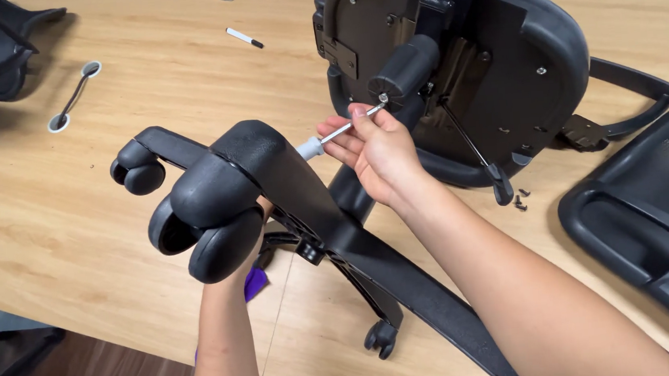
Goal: The person assembles an office chair on a table, using a screwdriver to drive screws that fasten the seat to the tilt mechanism, picking up loose screws from the table, and holding the black cylinder of the mechanism while continuing to tighten screws.
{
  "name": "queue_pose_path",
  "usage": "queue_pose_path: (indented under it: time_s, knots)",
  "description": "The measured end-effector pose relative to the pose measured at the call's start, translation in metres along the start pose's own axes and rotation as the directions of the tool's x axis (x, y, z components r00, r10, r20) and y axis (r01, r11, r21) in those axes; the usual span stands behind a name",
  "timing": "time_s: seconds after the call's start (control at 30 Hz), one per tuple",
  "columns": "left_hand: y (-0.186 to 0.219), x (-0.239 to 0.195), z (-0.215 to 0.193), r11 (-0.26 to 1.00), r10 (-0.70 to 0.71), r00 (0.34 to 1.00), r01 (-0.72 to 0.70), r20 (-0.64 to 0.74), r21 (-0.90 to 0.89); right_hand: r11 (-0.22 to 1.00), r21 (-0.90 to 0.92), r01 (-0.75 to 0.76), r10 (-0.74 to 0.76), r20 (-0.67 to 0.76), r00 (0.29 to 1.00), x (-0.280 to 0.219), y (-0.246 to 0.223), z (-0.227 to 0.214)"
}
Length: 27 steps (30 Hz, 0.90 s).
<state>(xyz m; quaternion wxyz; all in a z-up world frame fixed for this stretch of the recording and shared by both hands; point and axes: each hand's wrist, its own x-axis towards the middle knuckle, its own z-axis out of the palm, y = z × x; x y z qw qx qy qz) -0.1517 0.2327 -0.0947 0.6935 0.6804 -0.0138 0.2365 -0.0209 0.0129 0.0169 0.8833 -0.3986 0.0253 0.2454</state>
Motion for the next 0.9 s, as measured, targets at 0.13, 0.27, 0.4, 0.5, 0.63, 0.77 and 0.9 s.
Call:
queue_pose_path:
  time_s: [0.13,0.27,0.4,0.5,0.63,0.77,0.9]
  knots:
    - [0.006,0.005,0.002,1.000,0.009,1.000,-0.009,0.013,0.024,0.999,0.045,-0.017,0.016,0.009,1.000,0.001,-0.001,0.002]
    - [0.010,0.012,0.005,0.999,0.022,0.999,-0.023,0.026,0.044,1.000,0.028,-0.005,0.004,0.032,0.999,-0.004,-0.007,0.011]
    - [0.039,0.016,0.006,0.997,0.029,0.999,-0.030,0.017,0.073,0.997,0.066,0.028,-0.029,0.015,0.999,-0.001,-0.009,0.010]
    - [0.060,0.013,0.005,0.995,0.033,0.999,-0.033,0.002,0.098,0.998,0.065,0.006,-0.005,-0.006,1.000,-0.006,-0.011,0.015]
    - [0.086,0.018,0.013,0.991,0.037,0.999,-0.038,0.004,0.126,0.998,0.059,-0.025,0.024,0.011,1.000,-0.009,-0.011,0.018]
    - [0.107,0.022,0.018,0.987,0.033,0.999,-0.035,0.013,0.155,0.998,0.063,-0.022,0.022,0.006,1.000,-0.006,-0.006,0.017]
    - [0.128,0.031,0.021,0.983,0.042,0.999,-0.045,0.019,0.179,0.998,0.062,-0.023,0.023,-0.003,1.000,-0.001,-0.004,0.016]
